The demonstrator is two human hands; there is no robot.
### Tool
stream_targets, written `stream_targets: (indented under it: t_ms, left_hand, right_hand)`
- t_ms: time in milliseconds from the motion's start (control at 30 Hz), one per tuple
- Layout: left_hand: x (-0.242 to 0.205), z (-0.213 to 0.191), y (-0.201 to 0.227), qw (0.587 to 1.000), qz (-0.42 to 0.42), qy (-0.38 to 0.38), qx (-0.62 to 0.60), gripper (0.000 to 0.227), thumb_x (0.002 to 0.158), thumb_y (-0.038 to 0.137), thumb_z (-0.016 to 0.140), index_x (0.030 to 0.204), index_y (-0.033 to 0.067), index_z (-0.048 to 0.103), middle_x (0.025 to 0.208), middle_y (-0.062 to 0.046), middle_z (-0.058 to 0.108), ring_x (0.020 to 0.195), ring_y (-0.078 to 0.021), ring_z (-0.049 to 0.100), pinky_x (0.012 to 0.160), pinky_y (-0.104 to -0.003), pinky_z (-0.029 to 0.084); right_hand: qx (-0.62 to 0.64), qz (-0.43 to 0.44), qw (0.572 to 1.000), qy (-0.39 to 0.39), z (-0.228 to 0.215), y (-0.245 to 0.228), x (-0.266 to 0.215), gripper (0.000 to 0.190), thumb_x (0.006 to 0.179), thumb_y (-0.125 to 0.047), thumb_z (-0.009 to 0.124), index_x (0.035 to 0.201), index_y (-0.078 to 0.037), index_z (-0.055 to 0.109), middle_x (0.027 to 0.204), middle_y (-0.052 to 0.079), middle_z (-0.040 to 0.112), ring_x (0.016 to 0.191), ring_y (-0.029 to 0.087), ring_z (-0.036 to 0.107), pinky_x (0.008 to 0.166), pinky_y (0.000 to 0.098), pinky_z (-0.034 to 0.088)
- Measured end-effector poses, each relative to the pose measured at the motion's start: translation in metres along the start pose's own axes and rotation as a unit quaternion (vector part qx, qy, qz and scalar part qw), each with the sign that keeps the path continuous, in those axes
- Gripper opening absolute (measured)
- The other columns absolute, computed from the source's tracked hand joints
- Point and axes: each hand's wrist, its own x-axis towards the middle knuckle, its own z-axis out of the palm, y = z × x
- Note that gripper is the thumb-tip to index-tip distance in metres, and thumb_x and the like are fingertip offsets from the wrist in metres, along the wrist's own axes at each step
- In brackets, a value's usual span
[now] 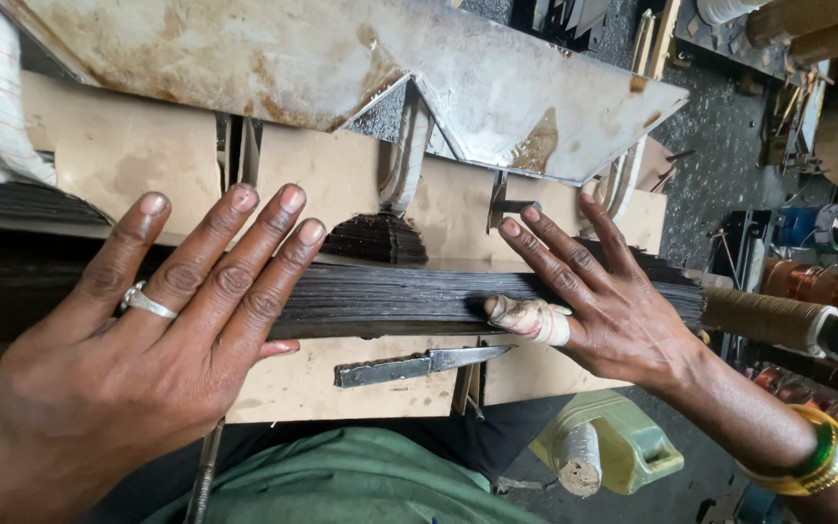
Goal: The person repeatedly aligns a bundle of dark broom strips on a jig and uses a knife to trim the edges. They periodically lift and reposition the bundle to continue trimming along its length.
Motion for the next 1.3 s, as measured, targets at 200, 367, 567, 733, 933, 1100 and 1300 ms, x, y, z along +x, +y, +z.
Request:
stream_targets:
  t_ms: [200, 367, 567, 733, 933, 1100, 1300]
  left_hand:
    - [-0.001, 0.005, -0.001, 0.997, -0.003, -0.026, -0.074, 0.073, 0.1, 0.056, 0.037, 0.157, 0.0117, 0.048, 0.161, -0.012, 0.047, 0.154, -0.0284, 0.037, 0.126, -0.051, 0.023]
    - [0.012, -0.011, -0.001, 0.997, 0.035, -0.068, 0.008, 0.075, 0.097, 0.057, 0.035, 0.154, 0.0105, 0.049, 0.159, -0.012, 0.05, 0.155, -0.0271, 0.039, 0.128, -0.049, 0.02]
    - [0.013, -0.01, 0.003, 0.982, 0.022, 0.019, 0.185, 0.073, 0.098, 0.062, 0.033, 0.148, 0.0179, 0.063, 0.15, -0.002, 0.063, 0.144, -0.0191, 0.046, 0.124, -0.037, 0.021]
    - [-0.003, -0.003, 0.006, 0.993, -0.007, 0.035, 0.117, 0.067, 0.101, 0.057, 0.04, 0.149, 0.0169, 0.062, 0.154, -0.001, 0.062, 0.144, -0.0163, 0.047, 0.123, -0.038, 0.028]
    - [0.026, -0.033, 0.011, 0.995, -0.013, 0.024, 0.097, 0.061, 0.107, 0.052, 0.036, 0.151, 0.016, 0.056, 0.157, -0.003, 0.056, 0.151, -0.0198, 0.042, 0.129, -0.044, 0.023]
    - [0.011, -0.022, 0.016, 0.979, 0.009, 0.013, 0.204, 0.064, 0.102, 0.058, 0.032, 0.149, 0.0222, 0.057, 0.156, 0.002, 0.058, 0.146, -0.0171, 0.041, 0.126, -0.041, 0.018]
    - [-0.021, 0.015, 0.013, 0.997, -0.01, 0.03, 0.065, 0.063, 0.107, 0.053, 0.035, 0.151, 0.0135, 0.057, 0.158, -0.008, 0.056, 0.151, -0.025, 0.041, 0.127, -0.047, 0.021]
  right_hand:
    - [0.001, 0.0, 1.0, -0.007, 0.005, 0.005, -0.002, 0.066, 0.093, -0.036, 0.049, 0.147, -0.062, 0.024, 0.168, 0.002, 0.022, 0.154, 0.028, 0.026, 0.128, 0.0619, 0.012]
    - [-0.014, -0.005, 1.0, -0.009, 0.008, -0.001, -0.009, 0.072, 0.098, -0.025, 0.047, 0.149, -0.062, 0.013, 0.17, 0.004, 0.021, 0.156, 0.028, 0.026, 0.13, 0.0637, 0.011]
    - [-0.027, -0.027, 0.999, 0.012, 0.007, 0.001, -0.008, 0.087, 0.092, -0.025, 0.058, 0.152, -0.059, 0.004, 0.17, 0.005, 0.02, 0.155, 0.029, 0.027, 0.127, 0.0633, 0.005]
    - [-0.074, 0.0, 0.997, 0.002, 0.021, 0.007, -0.017, 0.088, 0.099, -0.022, 0.061, 0.154, -0.059, 0.004, 0.172, 0.008, 0.019, 0.16, 0.029, 0.027, 0.132, 0.0595, 0.004]
    - [-0.019, -0.025, 0.999, 0.044, -0.003, -0.014, 0.004, 0.086, 0.096, -0.028, 0.06, 0.155, -0.057, 0.005, 0.169, 0.009, 0.021, 0.154, 0.032, 0.03, 0.129, 0.0606, 0.006]
    - [-0.041, -0.016, 0.999, 0.006, -0.007, -0.028, 0.0, 0.086, 0.1, -0.022, 0.062, 0.157, -0.054, 0.005, 0.171, 0.011, 0.022, 0.157, 0.033, 0.03, 0.129, 0.0616, 0.008]
    - [-0.018, -0.025, 0.999, 0.034, 0.011, -0.017, -0.011, 0.094, 0.095, -0.023, 0.064, 0.157, -0.058, 0.002, 0.17, 0.013, 0.018, 0.155, 0.036, 0.026, 0.127, 0.0631, 0.009]
